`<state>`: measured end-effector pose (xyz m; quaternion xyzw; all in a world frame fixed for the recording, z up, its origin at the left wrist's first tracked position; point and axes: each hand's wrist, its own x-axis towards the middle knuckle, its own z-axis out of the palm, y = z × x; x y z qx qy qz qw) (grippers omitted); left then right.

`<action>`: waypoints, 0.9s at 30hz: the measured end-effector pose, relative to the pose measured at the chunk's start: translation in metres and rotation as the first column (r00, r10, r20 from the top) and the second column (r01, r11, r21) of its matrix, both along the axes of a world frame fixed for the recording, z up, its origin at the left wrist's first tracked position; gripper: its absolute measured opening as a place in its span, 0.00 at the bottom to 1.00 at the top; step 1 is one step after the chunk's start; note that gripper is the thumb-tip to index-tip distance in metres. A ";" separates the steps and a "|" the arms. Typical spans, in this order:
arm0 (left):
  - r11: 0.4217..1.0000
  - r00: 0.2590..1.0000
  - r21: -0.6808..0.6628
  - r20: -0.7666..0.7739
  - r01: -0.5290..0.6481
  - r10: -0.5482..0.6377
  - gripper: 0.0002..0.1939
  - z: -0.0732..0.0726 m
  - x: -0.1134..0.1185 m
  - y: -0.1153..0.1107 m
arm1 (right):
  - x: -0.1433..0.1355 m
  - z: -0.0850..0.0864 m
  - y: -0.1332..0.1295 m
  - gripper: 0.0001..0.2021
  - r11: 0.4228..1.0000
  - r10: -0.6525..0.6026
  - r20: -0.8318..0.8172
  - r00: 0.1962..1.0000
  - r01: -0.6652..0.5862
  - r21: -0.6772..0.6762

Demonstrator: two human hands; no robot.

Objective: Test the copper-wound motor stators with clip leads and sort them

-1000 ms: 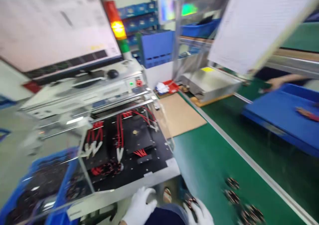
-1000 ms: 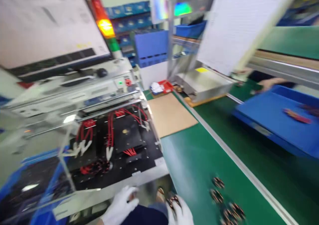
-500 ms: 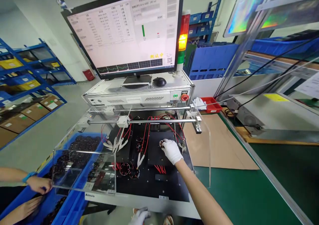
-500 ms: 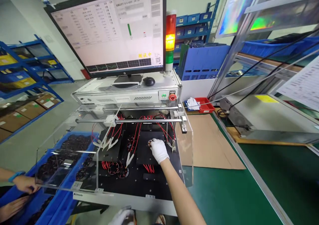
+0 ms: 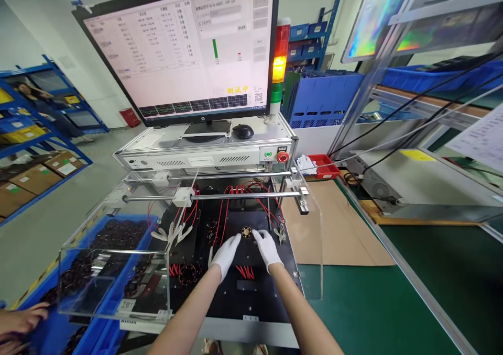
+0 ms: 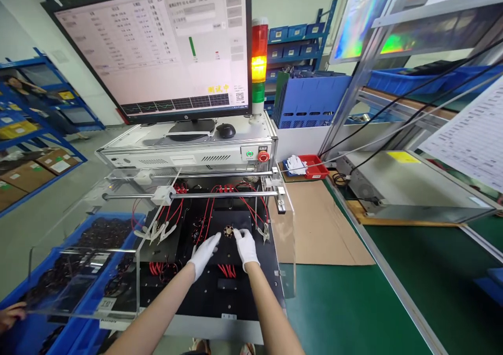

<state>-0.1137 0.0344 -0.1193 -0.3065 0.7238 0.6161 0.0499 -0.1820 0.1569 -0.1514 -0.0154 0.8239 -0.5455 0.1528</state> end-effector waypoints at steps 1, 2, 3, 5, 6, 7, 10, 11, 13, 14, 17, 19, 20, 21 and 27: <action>1.000 1.000 0.009 0.024 0.018 -0.018 0.23 -0.001 -0.012 0.000 | 0.000 -0.003 -0.004 0.16 1.000 -0.003 0.052 0.999 0.004 -0.026; 0.999 0.998 0.022 0.050 0.036 -0.037 0.22 -0.003 -0.023 0.001 | 0.000 -0.005 -0.007 0.17 0.999 -0.002 0.097 0.995 0.007 -0.053; 0.998 0.996 0.034 0.075 0.053 -0.055 0.22 -0.004 -0.031 0.001 | -0.001 -0.006 -0.010 0.17 0.997 -0.001 0.129 0.992 0.011 -0.076; 0.996 0.990 0.049 0.115 0.078 -0.083 0.20 -0.004 -0.041 0.004 | -0.002 -0.006 -0.012 0.15 0.994 -0.003 0.167 0.986 0.022 -0.110; 0.995 0.987 0.055 0.132 0.087 -0.093 0.18 -0.004 -0.043 0.006 | -0.002 -0.006 -0.012 0.14 0.992 -0.003 0.178 0.984 0.026 -0.125; 0.994 0.984 0.059 0.147 0.094 -0.102 0.17 -0.003 -0.044 0.008 | -0.001 -0.006 -0.012 0.13 0.990 0.000 0.188 0.982 0.027 -0.140; 0.991 0.975 0.075 0.186 0.110 -0.123 0.15 -0.001 -0.041 0.013 | 0.002 -0.005 -0.008 0.10 0.986 0.014 0.203 0.979 0.020 -0.166; 0.990 0.972 0.078 0.198 0.113 -0.127 0.16 -0.001 -0.039 0.014 | 0.003 -0.005 -0.006 0.10 0.987 0.016 0.197 0.980 0.016 -0.162; 0.991 0.970 0.070 0.212 0.111 -0.123 0.16 -0.004 -0.033 0.015 | 0.007 -0.005 -0.001 0.09 0.991 0.020 0.169 0.985 0.003 -0.137; 0.993 0.970 0.055 0.215 0.106 -0.115 0.16 -0.006 -0.029 0.013 | 0.008 -0.004 0.003 0.08 0.993 0.023 0.150 0.988 -0.005 -0.117; 0.996 0.975 -0.059 0.215 0.068 -0.054 0.15 -0.014 -0.015 0.000 | 0.011 -0.001 0.020 0.08 0.999 0.030 0.092 0.995 -0.026 -0.046; 0.978 0.976 -0.206 0.215 0.027 0.018 0.17 -0.018 -0.004 -0.014 | 0.009 0.001 0.033 0.09 1.000 0.006 0.049 0.999 -0.006 0.009; 0.956 0.974 -0.294 0.218 0.007 0.060 0.18 -0.020 0.002 -0.021 | 0.006 0.003 0.039 0.10 0.998 -0.022 0.020 1.000 0.021 0.055; 0.924 0.969 -0.383 0.226 -0.005 0.099 0.19 -0.022 0.007 -0.028 | 0.002 0.004 0.044 0.12 0.993 -0.055 -0.010 0.998 0.056 0.107; 0.748 0.919 -0.639 0.379 0.179 0.104 0.23 -0.033 0.029 -0.040 | -0.029 0.002 0.042 0.23 0.872 -0.157 -0.148 0.976 0.208 0.443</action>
